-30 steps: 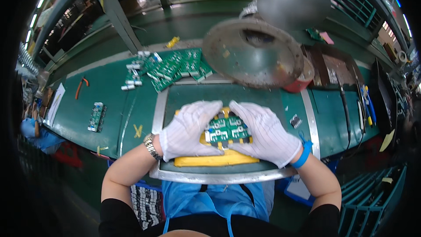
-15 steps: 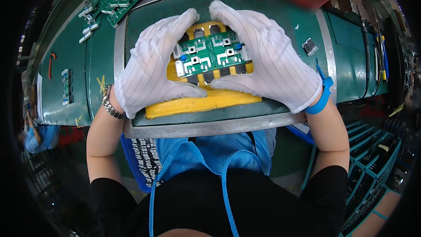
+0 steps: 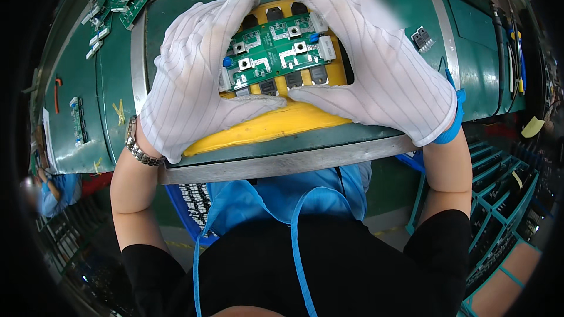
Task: The person solders components onto a printed circuit board using a soldering iron and solder wire.
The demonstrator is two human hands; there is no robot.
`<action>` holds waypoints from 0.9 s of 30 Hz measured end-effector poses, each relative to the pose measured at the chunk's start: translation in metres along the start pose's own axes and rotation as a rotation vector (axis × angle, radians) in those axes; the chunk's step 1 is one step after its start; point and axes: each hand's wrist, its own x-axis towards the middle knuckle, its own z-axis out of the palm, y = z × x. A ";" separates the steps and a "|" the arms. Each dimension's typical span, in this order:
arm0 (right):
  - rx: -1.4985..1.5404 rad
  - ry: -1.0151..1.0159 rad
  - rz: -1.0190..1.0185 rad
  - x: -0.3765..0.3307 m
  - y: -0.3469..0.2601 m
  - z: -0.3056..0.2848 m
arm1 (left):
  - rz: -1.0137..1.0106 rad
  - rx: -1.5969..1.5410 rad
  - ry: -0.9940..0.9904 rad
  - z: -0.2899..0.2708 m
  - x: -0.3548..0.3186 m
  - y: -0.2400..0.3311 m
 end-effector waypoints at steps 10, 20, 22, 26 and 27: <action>-0.008 -0.027 -0.027 -0.002 0.002 0.000 | 0.069 0.128 -0.088 -0.008 0.009 0.005; 0.053 -0.028 0.031 0.002 0.002 -0.003 | 0.131 0.060 0.121 0.019 -0.015 -0.048; 0.038 -0.031 0.035 0.000 0.005 -0.002 | 0.095 0.012 0.080 0.005 -0.007 -0.024; -0.016 -0.033 -0.017 0.000 0.006 0.003 | 0.029 -0.011 0.024 -0.001 -0.006 -0.013; -0.032 -0.035 -0.051 0.001 0.005 0.004 | 0.029 -0.011 0.026 -0.002 -0.006 -0.012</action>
